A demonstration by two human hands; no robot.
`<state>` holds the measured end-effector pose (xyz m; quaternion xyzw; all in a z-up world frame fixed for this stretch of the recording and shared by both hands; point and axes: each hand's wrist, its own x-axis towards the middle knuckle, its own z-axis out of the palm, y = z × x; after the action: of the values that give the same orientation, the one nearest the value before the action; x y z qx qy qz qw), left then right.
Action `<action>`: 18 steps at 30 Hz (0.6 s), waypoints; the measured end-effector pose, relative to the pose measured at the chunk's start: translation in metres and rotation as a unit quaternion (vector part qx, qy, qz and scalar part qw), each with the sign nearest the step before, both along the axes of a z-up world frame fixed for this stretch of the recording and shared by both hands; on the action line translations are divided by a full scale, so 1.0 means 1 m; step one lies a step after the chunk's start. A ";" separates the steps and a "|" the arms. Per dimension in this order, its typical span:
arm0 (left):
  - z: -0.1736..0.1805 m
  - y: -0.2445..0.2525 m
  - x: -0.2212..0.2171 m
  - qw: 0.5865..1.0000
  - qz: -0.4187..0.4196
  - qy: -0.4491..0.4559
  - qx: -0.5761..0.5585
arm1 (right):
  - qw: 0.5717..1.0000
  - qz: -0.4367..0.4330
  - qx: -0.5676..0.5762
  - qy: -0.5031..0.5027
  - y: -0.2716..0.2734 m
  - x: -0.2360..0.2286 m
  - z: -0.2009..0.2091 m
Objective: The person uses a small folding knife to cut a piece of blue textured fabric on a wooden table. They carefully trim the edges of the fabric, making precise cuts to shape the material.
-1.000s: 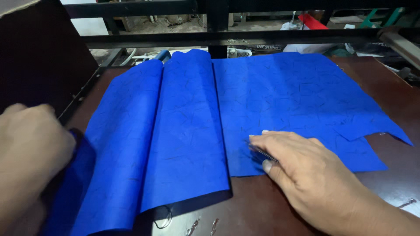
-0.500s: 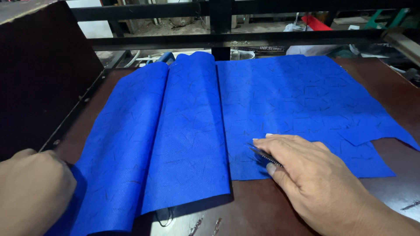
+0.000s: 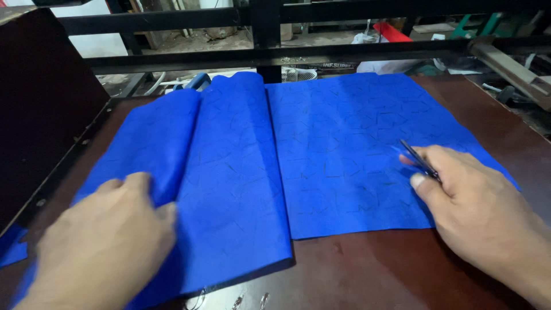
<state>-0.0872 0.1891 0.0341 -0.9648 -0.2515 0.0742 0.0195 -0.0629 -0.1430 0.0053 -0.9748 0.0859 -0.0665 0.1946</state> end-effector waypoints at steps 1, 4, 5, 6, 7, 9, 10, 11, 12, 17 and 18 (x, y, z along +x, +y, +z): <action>0.000 0.004 -0.001 1.000 0.000 0.001 0.000 | 1.000 0.000 0.000 0.001 -0.001 -0.002 -0.002; -0.005 0.014 -0.004 0.999 0.026 0.009 0.023 | 1.000 0.008 -0.003 0.029 0.003 -0.007 -0.002; -0.011 0.016 -0.005 0.993 -0.039 -0.106 0.044 | 0.999 0.000 0.009 0.041 0.009 -0.008 0.001; -0.017 0.018 -0.006 0.968 -0.100 -0.222 0.065 | 0.998 -0.008 0.021 0.052 0.015 -0.010 0.004; -0.017 0.005 -0.007 0.968 -0.100 -0.222 0.066 | 0.998 -0.008 0.022 0.052 0.022 -0.012 0.010; -0.018 -0.023 -0.009 0.854 -0.265 -0.439 0.087 | 0.993 -0.060 0.055 0.086 0.035 -0.016 0.022; -0.023 -0.042 -0.008 0.853 -0.266 -0.441 0.087 | 0.993 -0.060 0.055 0.085 0.027 -0.013 0.016; -0.027 -0.061 -0.006 0.833 -0.332 -0.443 0.007 | 0.996 -0.065 0.055 0.041 0.019 -0.010 0.011; -0.030 -0.081 -0.004 0.803 -0.395 -0.440 -0.072 | 0.996 -0.069 0.054 -0.003 0.010 -0.008 0.006; -0.067 -0.145 0.006 0.758 -0.487 -0.405 -0.157 | 0.996 -0.048 0.016 -0.067 -0.032 0.004 -0.013; -0.073 -0.152 0.009 0.763 -0.493 -0.385 -0.164 | 0.997 -0.046 -0.020 -0.062 -0.041 0.007 -0.019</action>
<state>-0.0781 0.0367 -0.0391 -0.8916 0.2882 -0.2835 -0.2039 -0.0559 -0.1841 -0.0142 -0.9675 0.1169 -0.1376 0.1768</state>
